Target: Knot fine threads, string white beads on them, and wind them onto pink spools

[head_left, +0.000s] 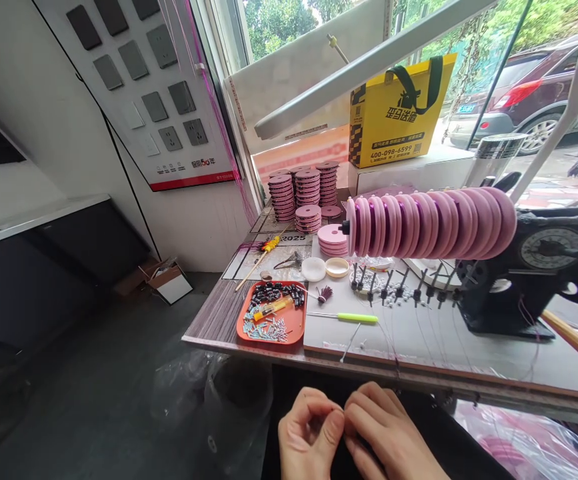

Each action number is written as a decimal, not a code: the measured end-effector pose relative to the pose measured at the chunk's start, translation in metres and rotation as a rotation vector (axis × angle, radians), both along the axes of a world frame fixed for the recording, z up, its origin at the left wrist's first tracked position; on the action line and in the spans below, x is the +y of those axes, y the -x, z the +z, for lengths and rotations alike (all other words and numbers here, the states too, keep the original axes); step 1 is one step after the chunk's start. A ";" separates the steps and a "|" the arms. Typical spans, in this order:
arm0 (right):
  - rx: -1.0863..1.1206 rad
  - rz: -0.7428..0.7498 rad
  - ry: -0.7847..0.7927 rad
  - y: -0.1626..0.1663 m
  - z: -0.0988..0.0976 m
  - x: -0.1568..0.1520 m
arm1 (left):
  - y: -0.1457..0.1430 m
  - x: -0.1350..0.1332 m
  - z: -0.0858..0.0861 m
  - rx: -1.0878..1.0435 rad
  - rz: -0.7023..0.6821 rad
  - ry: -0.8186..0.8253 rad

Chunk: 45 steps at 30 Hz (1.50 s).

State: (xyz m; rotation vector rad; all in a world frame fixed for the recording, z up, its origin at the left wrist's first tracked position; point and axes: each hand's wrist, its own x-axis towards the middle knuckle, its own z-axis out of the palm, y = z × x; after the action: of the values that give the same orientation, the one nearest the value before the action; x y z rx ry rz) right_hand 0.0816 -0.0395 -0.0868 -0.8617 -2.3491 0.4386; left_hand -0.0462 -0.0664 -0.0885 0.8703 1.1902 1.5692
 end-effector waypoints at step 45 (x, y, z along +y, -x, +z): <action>0.181 -0.119 -0.052 0.001 -0.010 -0.006 | -0.002 -0.004 0.007 0.566 0.251 -0.233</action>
State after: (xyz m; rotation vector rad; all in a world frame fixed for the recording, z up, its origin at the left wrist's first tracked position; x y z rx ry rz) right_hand 0.0808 -0.0456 -0.0964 -0.8935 -2.1221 0.3874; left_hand -0.0438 -0.0700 -0.0819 1.4284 1.5775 1.7447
